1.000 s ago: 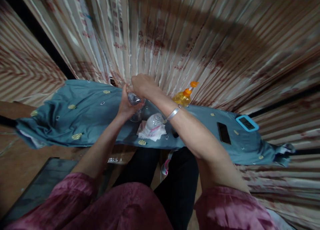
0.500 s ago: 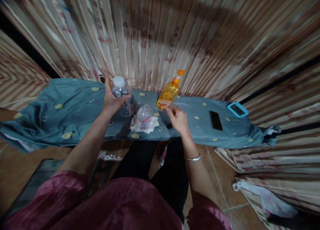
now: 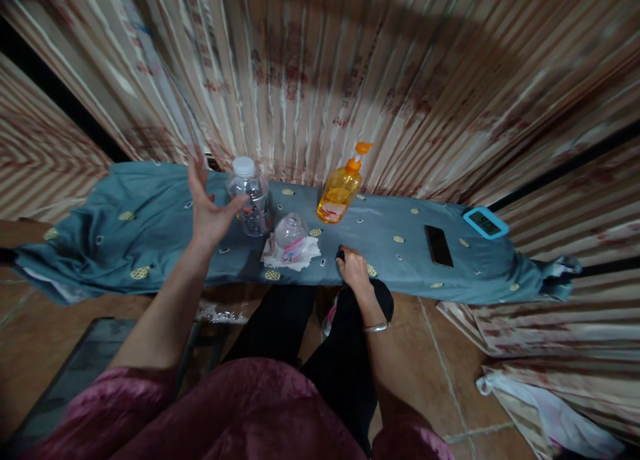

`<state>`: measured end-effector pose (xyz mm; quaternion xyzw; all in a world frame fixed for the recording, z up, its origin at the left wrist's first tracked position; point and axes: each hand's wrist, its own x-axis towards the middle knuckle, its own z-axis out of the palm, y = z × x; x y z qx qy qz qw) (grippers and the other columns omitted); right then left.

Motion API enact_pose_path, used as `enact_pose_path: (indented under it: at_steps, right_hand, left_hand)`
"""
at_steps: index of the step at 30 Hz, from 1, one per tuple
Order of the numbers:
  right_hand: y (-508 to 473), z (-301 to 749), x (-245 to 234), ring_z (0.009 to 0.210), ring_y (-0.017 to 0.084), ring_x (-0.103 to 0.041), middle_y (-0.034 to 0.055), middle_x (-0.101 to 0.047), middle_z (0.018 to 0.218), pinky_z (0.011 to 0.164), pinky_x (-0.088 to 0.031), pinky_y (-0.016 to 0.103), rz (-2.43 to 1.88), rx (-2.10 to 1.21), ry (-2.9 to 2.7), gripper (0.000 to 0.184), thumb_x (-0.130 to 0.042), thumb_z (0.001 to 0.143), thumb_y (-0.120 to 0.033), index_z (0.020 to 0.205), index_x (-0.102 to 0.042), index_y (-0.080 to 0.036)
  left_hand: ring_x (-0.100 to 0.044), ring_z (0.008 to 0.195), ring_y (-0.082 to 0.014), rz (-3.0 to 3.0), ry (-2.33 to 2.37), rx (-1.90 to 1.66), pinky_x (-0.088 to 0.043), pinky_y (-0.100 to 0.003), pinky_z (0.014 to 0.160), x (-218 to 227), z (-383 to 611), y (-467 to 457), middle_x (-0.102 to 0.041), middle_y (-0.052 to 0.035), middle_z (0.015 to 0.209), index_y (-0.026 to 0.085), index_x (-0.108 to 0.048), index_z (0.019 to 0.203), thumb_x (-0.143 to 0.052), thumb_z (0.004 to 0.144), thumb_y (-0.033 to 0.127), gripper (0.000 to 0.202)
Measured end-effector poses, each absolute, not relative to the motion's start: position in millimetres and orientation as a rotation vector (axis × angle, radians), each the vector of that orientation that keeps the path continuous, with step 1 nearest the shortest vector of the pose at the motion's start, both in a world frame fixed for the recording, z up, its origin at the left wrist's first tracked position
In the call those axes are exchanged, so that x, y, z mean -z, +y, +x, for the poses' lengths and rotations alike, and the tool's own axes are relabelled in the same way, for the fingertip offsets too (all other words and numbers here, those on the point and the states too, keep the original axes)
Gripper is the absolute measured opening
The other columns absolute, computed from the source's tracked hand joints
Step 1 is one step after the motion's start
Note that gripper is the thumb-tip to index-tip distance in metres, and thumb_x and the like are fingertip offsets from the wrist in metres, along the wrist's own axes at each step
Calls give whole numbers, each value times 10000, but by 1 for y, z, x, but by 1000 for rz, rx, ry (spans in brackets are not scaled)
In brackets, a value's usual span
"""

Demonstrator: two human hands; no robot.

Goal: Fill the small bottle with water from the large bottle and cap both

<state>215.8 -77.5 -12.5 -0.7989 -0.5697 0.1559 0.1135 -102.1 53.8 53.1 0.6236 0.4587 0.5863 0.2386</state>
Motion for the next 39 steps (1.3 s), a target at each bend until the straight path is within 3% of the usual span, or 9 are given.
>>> enact_pose_path:
  at_steps: [4, 8, 13, 18, 23, 28, 31, 36, 39]
  right_hand:
    - [-79, 217, 2, 1067, 238, -690, 86, -663, 1280, 898, -596, 451, -2231, -470, -1623, 343, -674, 987, -371, 1277, -631, -193]
    - [-74, 204, -40, 947, 204, -713, 70, -700, 1166, 833, -610, 409, -1943, -460, -1699, 322, -645, 1006, -374, 1258, -626, -175]
    - [-55, 165, -119, 928, 174, -717, 49, -748, 1135, 885, -559, 312, -1599, -424, -2006, 328, -639, 970, -256, 1291, -605, -198]
    - [-35, 139, -167, 912, 228, -714, 117, -768, 1138, 844, -502, 335, -1535, -364, -2391, 303, -668, 914, -157, 1215, -687, -141]
    - [-26, 129, -182, 958, 251, -718, 137, -773, 1086, 777, -452, 295, -1589, -285, -2670, 317, -641, 903, -98, 1218, -677, -109]
    - [-21, 115, -185, 910, 309, -743, 196, -777, 963, 693, -423, 311, -1756, -123, -2772, 202, -630, 972, -231, 1076, -706, -75]
    - [-19, 108, -184, 920, 337, -745, 226, -770, 922, 714, -448, 334, -1858, -23, -2750, 321, -560, 1031, -341, 1006, -724, -66]
    - [-21, 112, -190, 1039, 379, -730, 244, -757, 1094, 785, -492, 367, -1812, -39, -2786, 501, -612, 1002, -456, 1267, -636, -32]
    - [-24, 119, -195, 1191, 295, -682, 169, -709, 1306, 871, -478, 297, -1671, -141, -2875, 512, -699, 948, -260, 1412, -543, -106]
  left_hand:
    - [-374, 1519, -322, 1631, 1276, -1682, -397, -542, 1201, -34, -103, -8, -334, -153, 1650, 271, -253, 1581, -784, 840, 484, 935]
    - [-536, 1395, -320, 1671, 1132, -1465, -442, -534, 1165, 0, -72, -48, -553, -155, 1475, 247, -400, 1506, -752, 866, 462, 761]
    - [-373, 1520, -359, 1637, 1041, -1348, -304, -555, 1257, 13, -24, -40, -396, -186, 1613, 221, -286, 1560, -857, 731, 358, 1016]
    - [-530, 1402, -337, 1615, 1008, -1266, -386, -537, 1208, 9, -12, -25, -529, -180, 1502, 178, -226, 1577, -742, 776, 222, 953]
    - [-575, 1342, -322, 1657, 1019, -1248, -425, -515, 1173, 12, -16, -26, -567, -162, 1461, 178, -230, 1574, -705, 807, 215, 903]
    - [-545, 1380, -331, 1679, 1010, -1269, -414, -501, 1183, 18, -14, -23, -517, -173, 1519, 194, -224, 1582, -718, 836, 271, 899]
    - [-477, 1447, -342, 1706, 992, -1298, -384, -502, 1208, 21, -14, -22, -439, -185, 1587, 196, -226, 1583, -721, 848, 314, 894]
    - [-502, 1426, -338, 1706, 967, -1293, -383, -519, 1202, 22, -15, -23, -464, -188, 1568, 196, -193, 1595, -713, 858, 337, 913]
    - [-524, 1403, -343, 1691, 968, -1291, -387, -530, 1196, 22, -15, -24, -486, -184, 1551, 201, -196, 1594, -714, 855, 341, 913]
